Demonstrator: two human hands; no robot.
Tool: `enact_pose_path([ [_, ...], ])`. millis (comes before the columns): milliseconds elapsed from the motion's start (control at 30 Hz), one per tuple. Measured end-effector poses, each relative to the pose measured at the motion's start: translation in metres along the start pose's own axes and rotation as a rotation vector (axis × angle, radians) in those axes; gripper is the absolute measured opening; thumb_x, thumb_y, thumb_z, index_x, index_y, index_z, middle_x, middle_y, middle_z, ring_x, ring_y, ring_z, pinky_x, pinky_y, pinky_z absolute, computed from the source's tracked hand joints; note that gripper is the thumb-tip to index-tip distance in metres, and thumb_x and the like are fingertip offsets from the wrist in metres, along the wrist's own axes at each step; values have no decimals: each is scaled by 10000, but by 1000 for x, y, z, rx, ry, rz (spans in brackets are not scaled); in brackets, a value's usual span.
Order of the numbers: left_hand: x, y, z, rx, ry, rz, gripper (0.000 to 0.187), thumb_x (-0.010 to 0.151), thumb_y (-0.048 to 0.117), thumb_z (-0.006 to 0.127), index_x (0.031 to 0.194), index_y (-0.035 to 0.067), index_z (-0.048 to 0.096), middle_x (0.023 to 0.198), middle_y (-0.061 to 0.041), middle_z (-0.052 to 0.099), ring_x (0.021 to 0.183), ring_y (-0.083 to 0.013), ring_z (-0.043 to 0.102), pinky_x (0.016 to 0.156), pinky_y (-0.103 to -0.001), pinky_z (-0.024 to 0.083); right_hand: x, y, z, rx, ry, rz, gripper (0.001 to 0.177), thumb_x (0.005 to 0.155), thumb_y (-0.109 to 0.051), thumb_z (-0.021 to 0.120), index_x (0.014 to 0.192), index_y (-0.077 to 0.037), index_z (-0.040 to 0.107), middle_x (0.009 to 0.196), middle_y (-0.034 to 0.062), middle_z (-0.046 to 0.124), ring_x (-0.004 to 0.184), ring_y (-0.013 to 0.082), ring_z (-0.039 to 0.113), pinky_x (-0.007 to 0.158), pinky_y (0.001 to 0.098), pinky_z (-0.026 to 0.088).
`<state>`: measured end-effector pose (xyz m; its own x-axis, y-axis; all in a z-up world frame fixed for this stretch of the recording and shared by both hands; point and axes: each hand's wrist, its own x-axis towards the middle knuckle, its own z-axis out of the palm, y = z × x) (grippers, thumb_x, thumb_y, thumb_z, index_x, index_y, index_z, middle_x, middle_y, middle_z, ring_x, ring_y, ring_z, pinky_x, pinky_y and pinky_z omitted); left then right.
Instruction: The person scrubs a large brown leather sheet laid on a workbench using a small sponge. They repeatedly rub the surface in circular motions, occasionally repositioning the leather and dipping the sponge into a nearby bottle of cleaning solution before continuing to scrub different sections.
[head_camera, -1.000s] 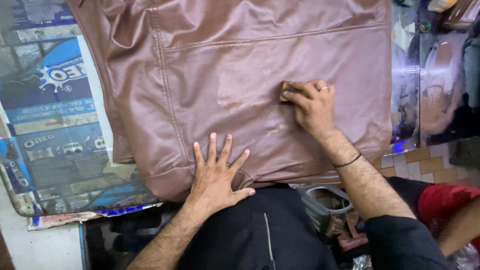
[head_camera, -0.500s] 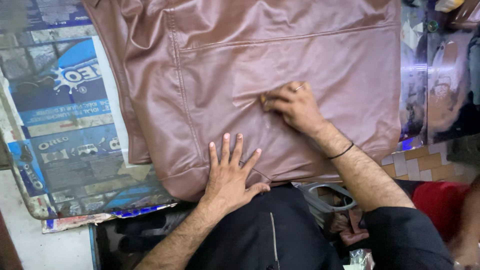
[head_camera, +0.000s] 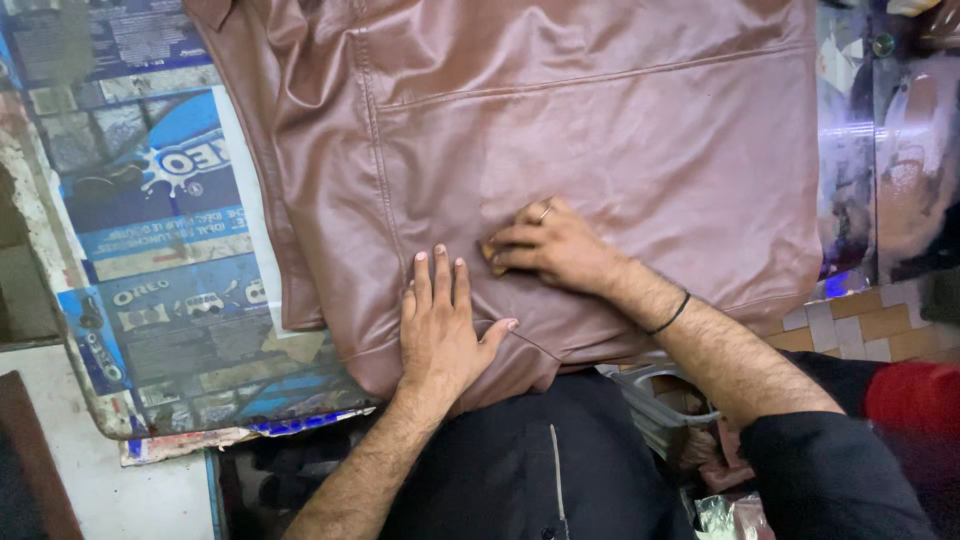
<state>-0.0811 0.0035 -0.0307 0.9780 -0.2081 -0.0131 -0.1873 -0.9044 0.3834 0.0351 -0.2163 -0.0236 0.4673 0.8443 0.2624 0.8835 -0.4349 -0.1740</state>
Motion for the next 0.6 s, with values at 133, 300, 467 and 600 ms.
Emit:
enact_pose_path([
  [133,-2,-2,-1,-7,-17,0,1026,812,713,637,1459,-62,454,1598,-273,308,1485,-447,240,1136,-566,286,-41,7,-9,-60,90,372,253,851,-92,704,1035,-245,787,1248,-100,728,1040,188,602,877,393,426],
  [300,0,-4,-2,-10,-36,-3,975,841,686,630,1451,-55,461,1590,-268,311,1481,-444,240,1139,-570,281,-112,13,-27,-184,-29,393,366,721,-66,700,1028,-242,796,1204,-70,723,1038,206,606,865,405,430],
  [467,9,1,4,70,-14,55,815,924,583,639,1462,-8,480,1610,-235,330,1493,-435,251,1167,-591,238,-125,10,-34,-373,141,620,324,832,-34,697,1081,-217,792,1259,-62,697,1094,204,583,912,400,419],
  [600,27,-9,1,42,1,80,908,855,546,701,1509,-14,413,1618,-208,318,1513,-416,221,1212,-582,160,-99,10,-23,-218,86,261,318,775,-78,704,1050,-206,797,1274,-41,702,1069,198,594,906,426,423],
])
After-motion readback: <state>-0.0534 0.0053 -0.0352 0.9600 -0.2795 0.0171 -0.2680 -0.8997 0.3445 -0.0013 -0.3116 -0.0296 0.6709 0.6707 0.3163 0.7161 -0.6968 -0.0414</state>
